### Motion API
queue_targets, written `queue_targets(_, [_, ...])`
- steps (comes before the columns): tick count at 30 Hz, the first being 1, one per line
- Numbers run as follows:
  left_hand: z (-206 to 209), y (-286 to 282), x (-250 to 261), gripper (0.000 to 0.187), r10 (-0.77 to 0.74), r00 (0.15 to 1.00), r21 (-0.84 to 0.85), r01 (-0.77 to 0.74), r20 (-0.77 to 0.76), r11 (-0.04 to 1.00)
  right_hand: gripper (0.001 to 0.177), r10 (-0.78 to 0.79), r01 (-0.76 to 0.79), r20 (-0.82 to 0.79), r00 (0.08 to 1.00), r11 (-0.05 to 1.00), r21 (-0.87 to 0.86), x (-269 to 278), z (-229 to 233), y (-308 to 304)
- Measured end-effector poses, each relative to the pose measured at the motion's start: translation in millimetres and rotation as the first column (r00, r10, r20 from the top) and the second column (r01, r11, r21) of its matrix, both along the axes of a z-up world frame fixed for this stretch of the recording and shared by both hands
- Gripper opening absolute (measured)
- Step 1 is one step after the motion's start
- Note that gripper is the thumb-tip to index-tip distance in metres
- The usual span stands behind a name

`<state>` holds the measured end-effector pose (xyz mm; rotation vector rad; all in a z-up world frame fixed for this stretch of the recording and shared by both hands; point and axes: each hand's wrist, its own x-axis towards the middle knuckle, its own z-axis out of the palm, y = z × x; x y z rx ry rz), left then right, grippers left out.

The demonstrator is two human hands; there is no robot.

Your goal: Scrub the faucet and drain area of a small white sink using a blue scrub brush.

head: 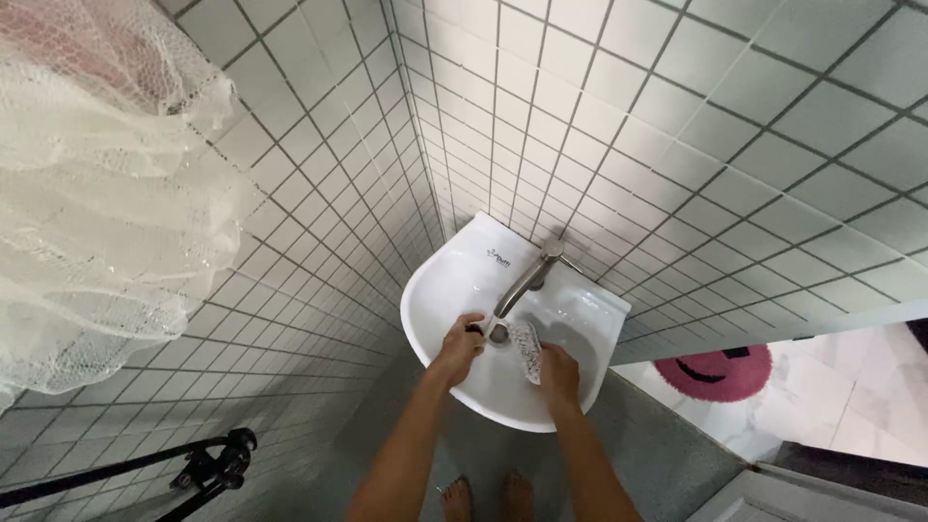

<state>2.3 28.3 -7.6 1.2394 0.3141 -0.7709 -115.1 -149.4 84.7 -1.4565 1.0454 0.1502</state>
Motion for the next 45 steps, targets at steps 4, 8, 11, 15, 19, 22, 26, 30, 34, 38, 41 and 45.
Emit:
queue_targets(4, [38.4,1.3,-7.6,0.032,-0.099,0.976,0.14,0.072,0.194,0.988,0.042,0.134,-0.137,-0.036,0.99,0.986,-0.095,7.0,7.0,19.4])
queue_targets(8, [27.2,-3.8,-4.6,0.022,0.256,0.967,0.074,-0.257,0.022,0.964,0.045,-0.137,0.062,0.159,0.978,0.913,0.402,23.1,22.2,38.8])
queue_targets(11, [-11.5,1.6,-4.7,0.027,0.365,0.929,-0.212,-0.369,-0.058,0.905,0.049,-0.283,0.088,0.252,0.925,0.807,0.584,38.5,-27.6,45.1])
queue_targets(15, [88.7,-6.7,-14.2,0.038,0.317,0.943,-0.224,-0.332,-0.099,0.916,0.035,-0.226,-0.004,0.333,0.915,0.823,0.568,59.1,-77.0,46.9])
queue_targets(19, [100.3,-1.6,-19.6,0.053,-0.076,0.955,0.281,-0.008,0.288,0.96,0.028,0.024,-0.067,0.315,0.949,0.99,0.127,75.4,-40.2,66.3])
queue_targets(22, [84.8,-0.5,-16.4,0.056,-0.059,0.974,0.439,-0.045,0.22,0.897,0.016,-0.051,0.068,0.207,0.977,0.995,-0.073,93.7,-36.2,67.8])
queue_targets(26, [86.7,0.6,-24.1,0.067,-0.104,0.761,0.644,-0.457,0.64,0.613,0.01,-0.351,0.232,0.297,0.888,0.899,0.37,101.1,-31.0,71.6])
queue_targets(30, [137.3,4.9,-24.0,0.074,-0.035,0.785,0.655,-0.491,0.619,0.574,0.008,-0.246,0.167,0.206,0.947,0.926,0.339,101.4,-5.7,75.8])
queue_targets(34, [116.5,8.7,-16.1,0.073,-0.017,0.926,0.737,-0.288,0.376,0.612,0.019,-0.231,0.18,0.123,0.965,0.928,0.325,92.5,-8.7,77.4])
queue_targets(38, [104.6,3.1,-11.5,0.07,0.084,0.872,0.674,-0.431,0.482,0.6,0.011,-0.531,0.348,0.031,0.847,0.596,0.724,87.5,-10.1,65.0])
queue_targets(41, [120.8,0.7,-9.8,0.067,0.187,0.872,0.64,-0.464,0.452,0.612,0.009,-0.643,0.275,0.072,0.762,0.423,0.864,94.1,6.3,57.4])
queue_targets(45, [113.2,-8.2,-12.0,0.06,0.185,0.857,0.573,-0.468,0.482,0.672,0.028,-0.265,0.095,0.29,0.92,0.867,0.489,82.4,51.2,57.7])
